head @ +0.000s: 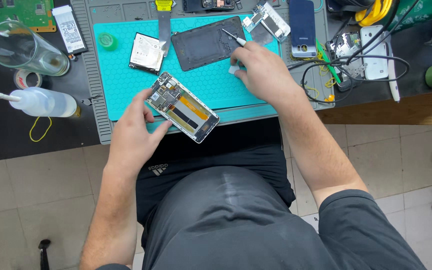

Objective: The person disassembles a smartphone by prying open the casing and removing internal components. They use a plastic spudger and a screwdriver to detach the battery, disconnect ribbon cables, and unscrew the motherboard. The removed parts are placed on the workbench.

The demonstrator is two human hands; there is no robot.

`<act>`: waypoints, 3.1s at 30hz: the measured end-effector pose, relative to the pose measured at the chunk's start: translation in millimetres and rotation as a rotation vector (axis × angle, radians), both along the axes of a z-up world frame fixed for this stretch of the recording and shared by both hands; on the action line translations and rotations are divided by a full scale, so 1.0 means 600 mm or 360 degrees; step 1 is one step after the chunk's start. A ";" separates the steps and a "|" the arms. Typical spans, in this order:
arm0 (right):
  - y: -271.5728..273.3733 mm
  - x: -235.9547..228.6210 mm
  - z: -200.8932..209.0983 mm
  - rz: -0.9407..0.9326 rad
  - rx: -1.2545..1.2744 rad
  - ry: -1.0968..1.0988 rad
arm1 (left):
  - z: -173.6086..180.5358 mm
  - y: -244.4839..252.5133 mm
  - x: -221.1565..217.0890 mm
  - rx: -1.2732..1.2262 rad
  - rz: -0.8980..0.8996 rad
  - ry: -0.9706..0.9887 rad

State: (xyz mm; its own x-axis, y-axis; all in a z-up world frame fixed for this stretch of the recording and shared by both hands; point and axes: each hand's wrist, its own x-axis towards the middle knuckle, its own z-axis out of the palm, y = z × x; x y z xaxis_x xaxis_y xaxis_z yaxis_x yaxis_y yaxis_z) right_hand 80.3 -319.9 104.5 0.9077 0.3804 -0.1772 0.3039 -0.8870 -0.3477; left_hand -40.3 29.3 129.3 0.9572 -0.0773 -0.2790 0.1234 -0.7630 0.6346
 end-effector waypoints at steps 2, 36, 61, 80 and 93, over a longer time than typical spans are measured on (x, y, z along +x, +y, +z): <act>-0.001 0.001 0.006 0.0008 -0.0035 0.0027 | -0.036 0.005 -0.009 0.0021 -0.0339 -0.0401; 0.046 -0.223 -0.066 -0.0813 0.1786 0.0183 | -0.097 -0.147 0.067 -0.0029 -0.0661 -0.0785; 0.025 -0.143 0.045 -0.0261 0.1712 -0.0070 | -0.115 -0.200 0.102 -0.1989 -0.0044 -0.0152; 0.066 -0.088 0.034 -0.0155 0.1588 -0.0039 | -0.117 -0.205 0.104 -0.2177 -0.0135 -0.0167; 0.066 -0.083 0.034 -0.0143 0.1355 -0.0166 | -0.114 -0.201 0.106 -0.2071 -0.0192 -0.0173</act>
